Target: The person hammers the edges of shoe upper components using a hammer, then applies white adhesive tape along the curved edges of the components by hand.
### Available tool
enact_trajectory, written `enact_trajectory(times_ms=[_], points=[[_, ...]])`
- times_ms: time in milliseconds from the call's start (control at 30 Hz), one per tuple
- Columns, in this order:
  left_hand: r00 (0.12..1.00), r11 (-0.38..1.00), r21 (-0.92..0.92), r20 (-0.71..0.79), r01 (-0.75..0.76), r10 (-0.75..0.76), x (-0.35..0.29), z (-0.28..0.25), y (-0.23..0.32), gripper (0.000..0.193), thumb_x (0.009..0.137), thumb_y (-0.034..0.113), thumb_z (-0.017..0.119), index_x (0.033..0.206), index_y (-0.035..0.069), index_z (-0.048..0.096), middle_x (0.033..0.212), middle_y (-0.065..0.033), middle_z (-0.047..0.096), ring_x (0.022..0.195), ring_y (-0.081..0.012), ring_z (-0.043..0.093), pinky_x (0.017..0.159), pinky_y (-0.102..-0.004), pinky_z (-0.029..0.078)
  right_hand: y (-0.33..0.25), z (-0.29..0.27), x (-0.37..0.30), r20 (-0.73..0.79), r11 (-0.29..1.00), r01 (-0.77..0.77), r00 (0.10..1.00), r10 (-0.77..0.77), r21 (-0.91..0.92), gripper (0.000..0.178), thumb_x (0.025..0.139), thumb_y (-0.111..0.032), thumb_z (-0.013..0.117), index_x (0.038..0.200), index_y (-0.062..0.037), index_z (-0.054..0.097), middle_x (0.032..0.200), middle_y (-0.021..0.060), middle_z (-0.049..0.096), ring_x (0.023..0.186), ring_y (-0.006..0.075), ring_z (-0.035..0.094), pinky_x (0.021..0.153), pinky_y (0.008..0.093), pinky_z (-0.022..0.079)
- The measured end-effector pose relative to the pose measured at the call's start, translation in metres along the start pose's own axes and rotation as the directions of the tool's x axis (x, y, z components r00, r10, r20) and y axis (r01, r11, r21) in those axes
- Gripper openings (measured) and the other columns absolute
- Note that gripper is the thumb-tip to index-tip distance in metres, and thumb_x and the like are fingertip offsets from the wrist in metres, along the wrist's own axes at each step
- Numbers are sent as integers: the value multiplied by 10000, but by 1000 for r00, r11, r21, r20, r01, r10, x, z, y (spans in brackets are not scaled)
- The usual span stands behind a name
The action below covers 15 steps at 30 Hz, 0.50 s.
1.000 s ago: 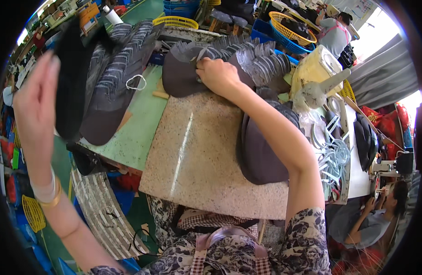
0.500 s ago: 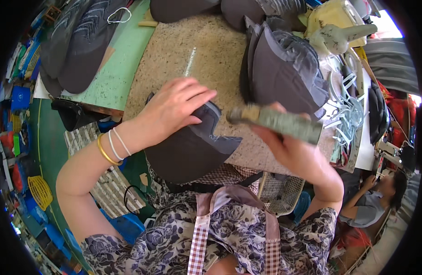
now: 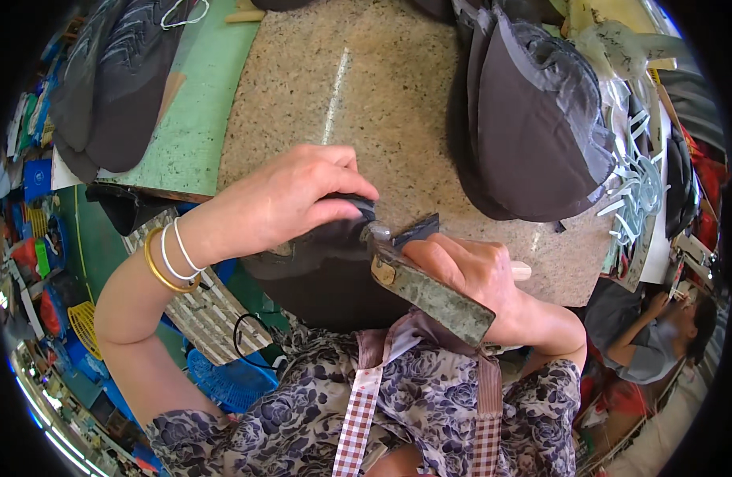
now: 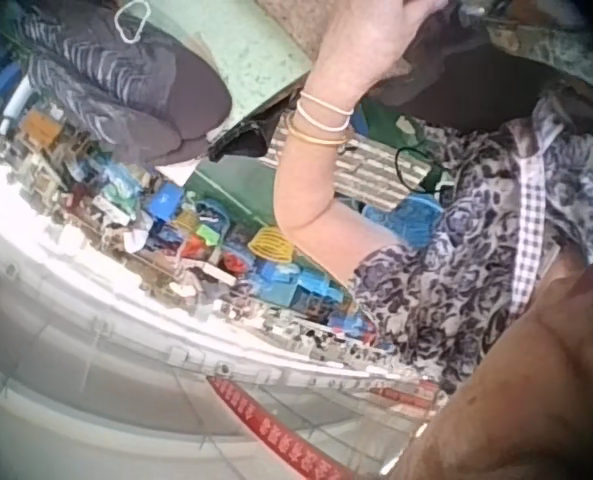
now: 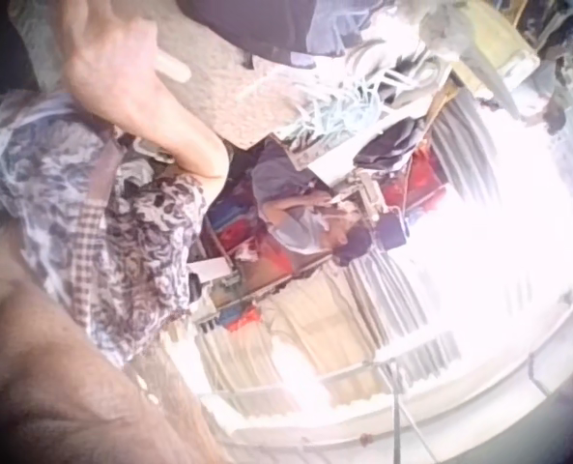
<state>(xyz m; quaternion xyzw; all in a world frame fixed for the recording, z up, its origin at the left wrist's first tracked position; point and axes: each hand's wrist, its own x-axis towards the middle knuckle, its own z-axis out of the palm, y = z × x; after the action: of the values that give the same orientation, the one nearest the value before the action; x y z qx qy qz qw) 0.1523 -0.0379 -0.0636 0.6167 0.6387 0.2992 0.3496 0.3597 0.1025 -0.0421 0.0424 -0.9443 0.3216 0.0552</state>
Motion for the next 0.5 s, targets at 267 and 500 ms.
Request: enact_trajectory(times_ms=[267, 500], points=[[956, 930, 254, -52, -267, 289, 3, -3, -15, 213, 725, 110, 712, 918, 30, 671, 823, -57, 608, 730, -215, 598, 587, -325, 492, 4, -9, 5, 77, 985, -95, 993, 85, 143, 294, 745, -146, 653, 987, -25, 541, 683, 73, 517, 542, 235, 588, 420, 349, 438], [838, 776, 405, -40, -484, 544, -1, 3, -30, 230, 670, 88, 730, 882, 18, 671, 832, -46, 623, 683, -187, 584, 511, -285, 470, 1, -21, 11, 107, 945, -283, 957, 268, 163, 303, 693, -69, 710, 961, -10, 579, 740, 129, 628, 603, 288, 637, 523, 353, 480]])
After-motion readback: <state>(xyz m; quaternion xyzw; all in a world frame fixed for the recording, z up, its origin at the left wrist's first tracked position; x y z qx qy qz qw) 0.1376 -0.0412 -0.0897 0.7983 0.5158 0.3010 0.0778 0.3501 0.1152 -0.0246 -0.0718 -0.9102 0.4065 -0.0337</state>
